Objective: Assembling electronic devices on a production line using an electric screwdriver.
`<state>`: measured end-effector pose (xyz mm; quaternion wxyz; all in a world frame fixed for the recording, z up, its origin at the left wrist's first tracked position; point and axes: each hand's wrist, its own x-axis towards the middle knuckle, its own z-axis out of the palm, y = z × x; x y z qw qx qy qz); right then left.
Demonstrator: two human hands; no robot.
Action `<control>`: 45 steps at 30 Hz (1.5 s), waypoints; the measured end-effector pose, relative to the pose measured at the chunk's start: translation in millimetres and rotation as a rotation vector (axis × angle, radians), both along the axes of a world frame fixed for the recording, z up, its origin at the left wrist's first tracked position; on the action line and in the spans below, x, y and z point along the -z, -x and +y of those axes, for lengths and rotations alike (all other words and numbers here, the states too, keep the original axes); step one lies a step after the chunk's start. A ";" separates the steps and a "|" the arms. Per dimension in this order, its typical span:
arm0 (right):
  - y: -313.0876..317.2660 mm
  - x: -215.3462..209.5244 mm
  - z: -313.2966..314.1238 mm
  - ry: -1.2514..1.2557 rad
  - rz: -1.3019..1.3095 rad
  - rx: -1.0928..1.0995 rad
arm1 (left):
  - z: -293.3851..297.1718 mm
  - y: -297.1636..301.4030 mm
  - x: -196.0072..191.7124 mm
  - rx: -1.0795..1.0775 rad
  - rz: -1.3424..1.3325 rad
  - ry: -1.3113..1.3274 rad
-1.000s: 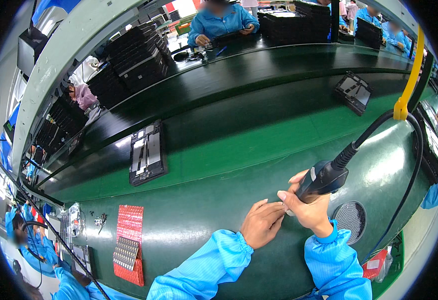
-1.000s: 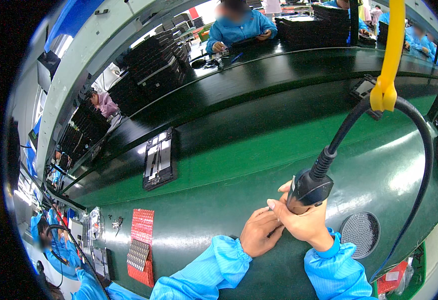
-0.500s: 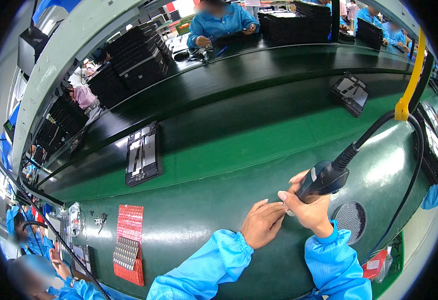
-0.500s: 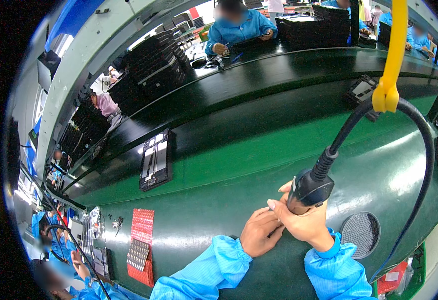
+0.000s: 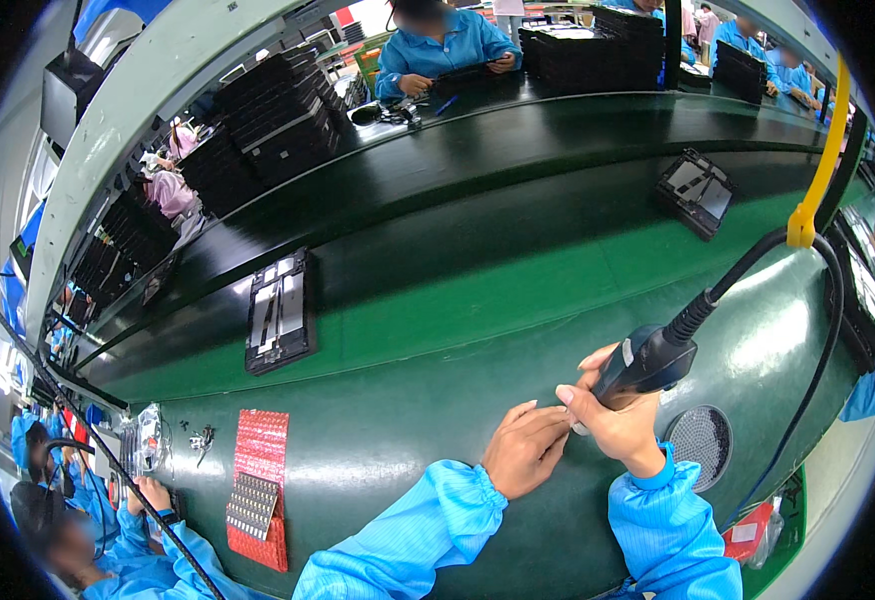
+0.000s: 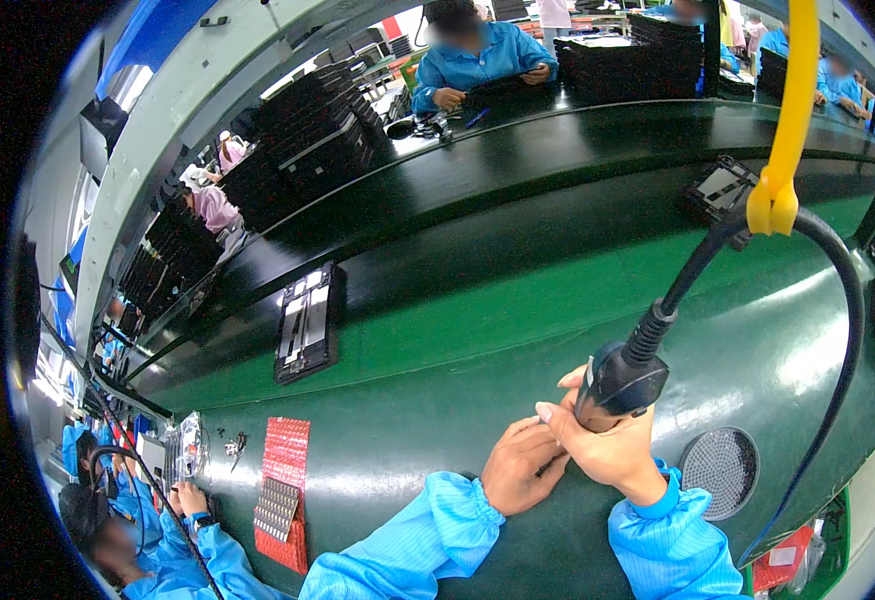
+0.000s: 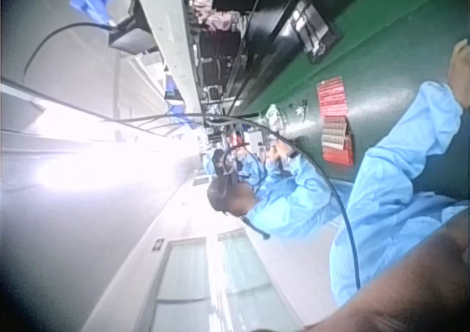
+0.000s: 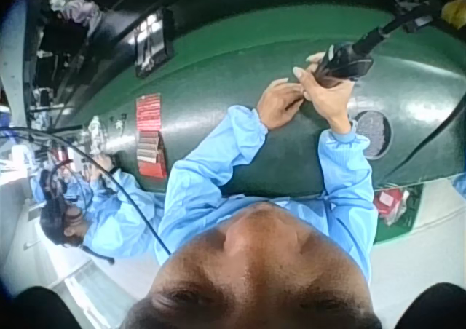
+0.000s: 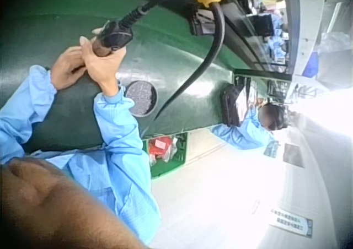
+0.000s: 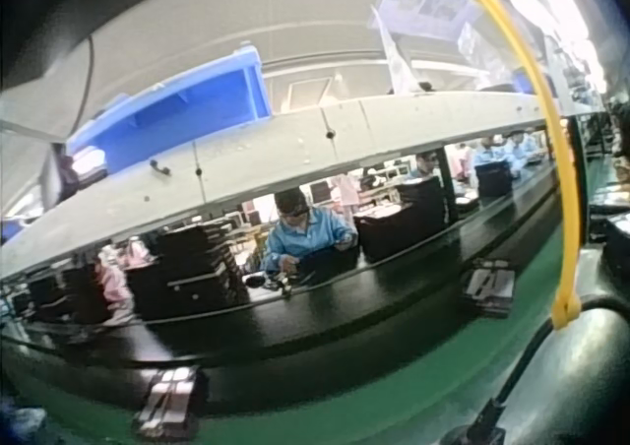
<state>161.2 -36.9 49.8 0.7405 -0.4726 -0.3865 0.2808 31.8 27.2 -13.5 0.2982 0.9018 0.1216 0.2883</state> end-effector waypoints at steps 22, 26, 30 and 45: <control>7.0 -10.2 -4.4 -0.024 -0.017 0.006 | 1.9 1.2 1.0 0.048 0.011 0.031; 7.8 -12.1 -6.0 -0.001 -0.014 -0.006 | 2.0 1.7 -0.3 0.050 0.019 0.045; 6.1 -9.7 -6.0 -0.012 -0.032 -0.047 | 1.9 2.2 2.8 0.042 0.014 0.034; -7.5 -22.5 -7.7 -0.126 -0.082 -0.197 | -0.9 0.9 -0.9 0.029 -0.039 0.013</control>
